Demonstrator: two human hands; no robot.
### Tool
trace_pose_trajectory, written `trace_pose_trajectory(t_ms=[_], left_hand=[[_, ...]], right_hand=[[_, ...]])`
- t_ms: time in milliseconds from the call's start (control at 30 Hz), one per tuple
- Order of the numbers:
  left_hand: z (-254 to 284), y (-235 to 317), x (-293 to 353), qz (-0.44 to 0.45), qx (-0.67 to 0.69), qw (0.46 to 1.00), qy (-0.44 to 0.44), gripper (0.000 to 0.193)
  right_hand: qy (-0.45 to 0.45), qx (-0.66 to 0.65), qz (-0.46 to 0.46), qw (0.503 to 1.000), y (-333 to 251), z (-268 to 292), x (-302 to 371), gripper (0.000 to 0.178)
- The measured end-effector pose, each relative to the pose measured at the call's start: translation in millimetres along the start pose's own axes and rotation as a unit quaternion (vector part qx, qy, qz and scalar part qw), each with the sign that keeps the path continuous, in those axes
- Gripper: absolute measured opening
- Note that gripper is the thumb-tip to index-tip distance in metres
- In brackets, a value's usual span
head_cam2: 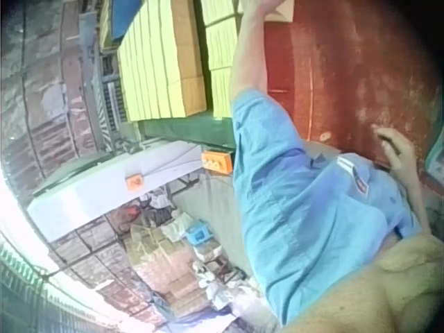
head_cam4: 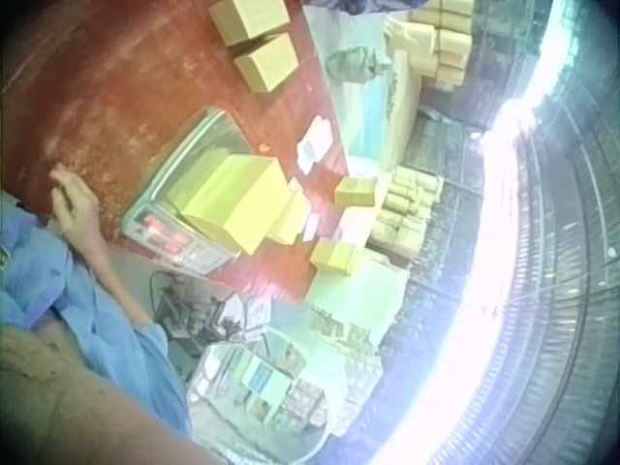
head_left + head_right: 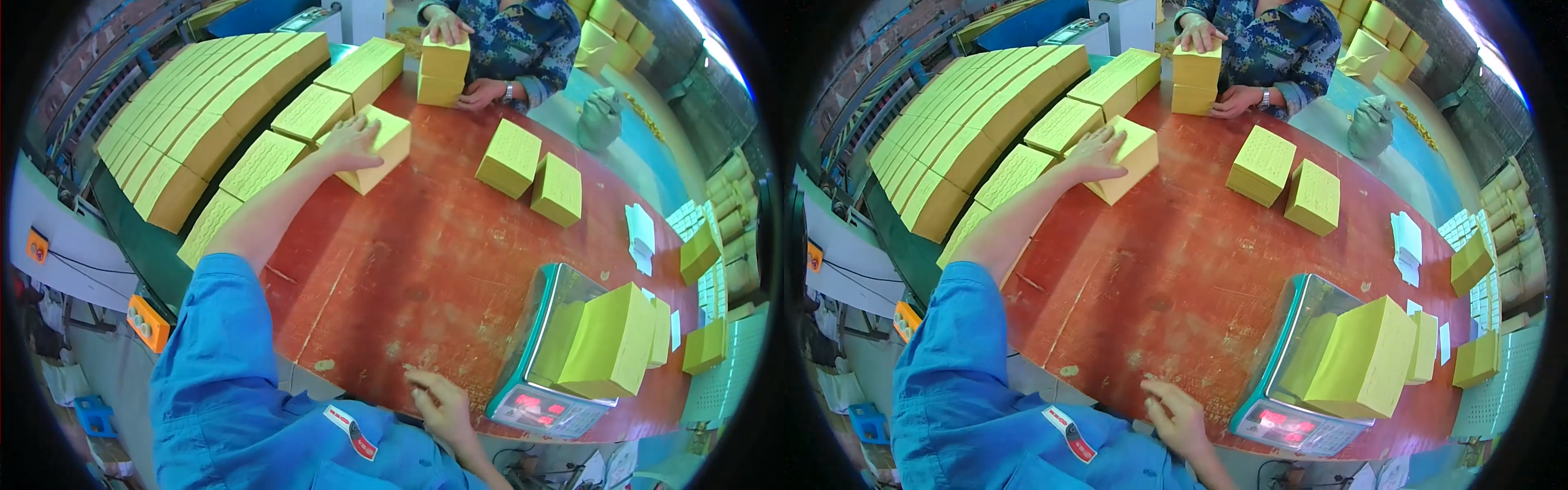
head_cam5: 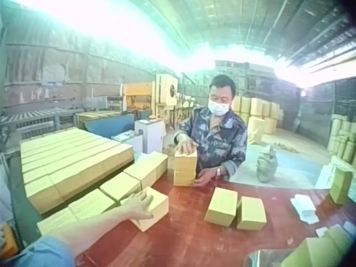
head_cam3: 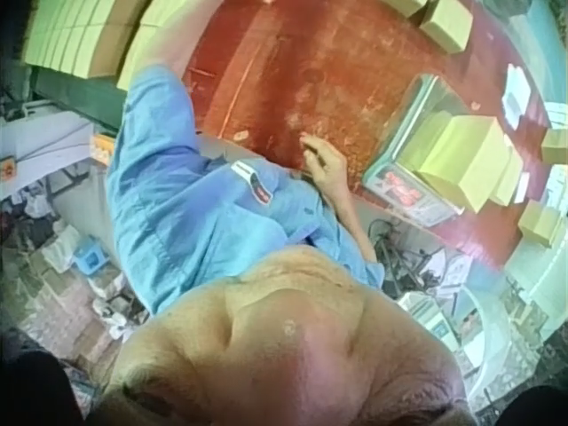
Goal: The recorder weighs stacks of yellow paper on a scale and organizes them on a table.
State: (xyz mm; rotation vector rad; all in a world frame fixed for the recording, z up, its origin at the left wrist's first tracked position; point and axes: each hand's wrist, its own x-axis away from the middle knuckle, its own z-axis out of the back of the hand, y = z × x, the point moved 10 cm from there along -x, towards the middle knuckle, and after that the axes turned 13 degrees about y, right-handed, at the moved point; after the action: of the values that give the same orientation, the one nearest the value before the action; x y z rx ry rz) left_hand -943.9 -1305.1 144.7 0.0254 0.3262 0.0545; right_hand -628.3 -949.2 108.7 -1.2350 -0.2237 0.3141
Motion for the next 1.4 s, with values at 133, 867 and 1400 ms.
trace_pose_trajectory(t_ms=[133,867,1400], left_hand=[[39,95,100,-0.246,0.13,0.961,0.012,0.09],[76,237,500,0.46,0.782,0.411,0.091,0.088],[216,339,376,0.244,0.817,0.52,0.056,0.059]], right_hand=[[0.088,0.041,0.142,0.985,-60,22,-45,0.032],[-0.007,0.113,0.162,0.98,-28,22,42,0.07],[0.018,-0.257,-0.096,0.961,-18,212,107,0.053]])
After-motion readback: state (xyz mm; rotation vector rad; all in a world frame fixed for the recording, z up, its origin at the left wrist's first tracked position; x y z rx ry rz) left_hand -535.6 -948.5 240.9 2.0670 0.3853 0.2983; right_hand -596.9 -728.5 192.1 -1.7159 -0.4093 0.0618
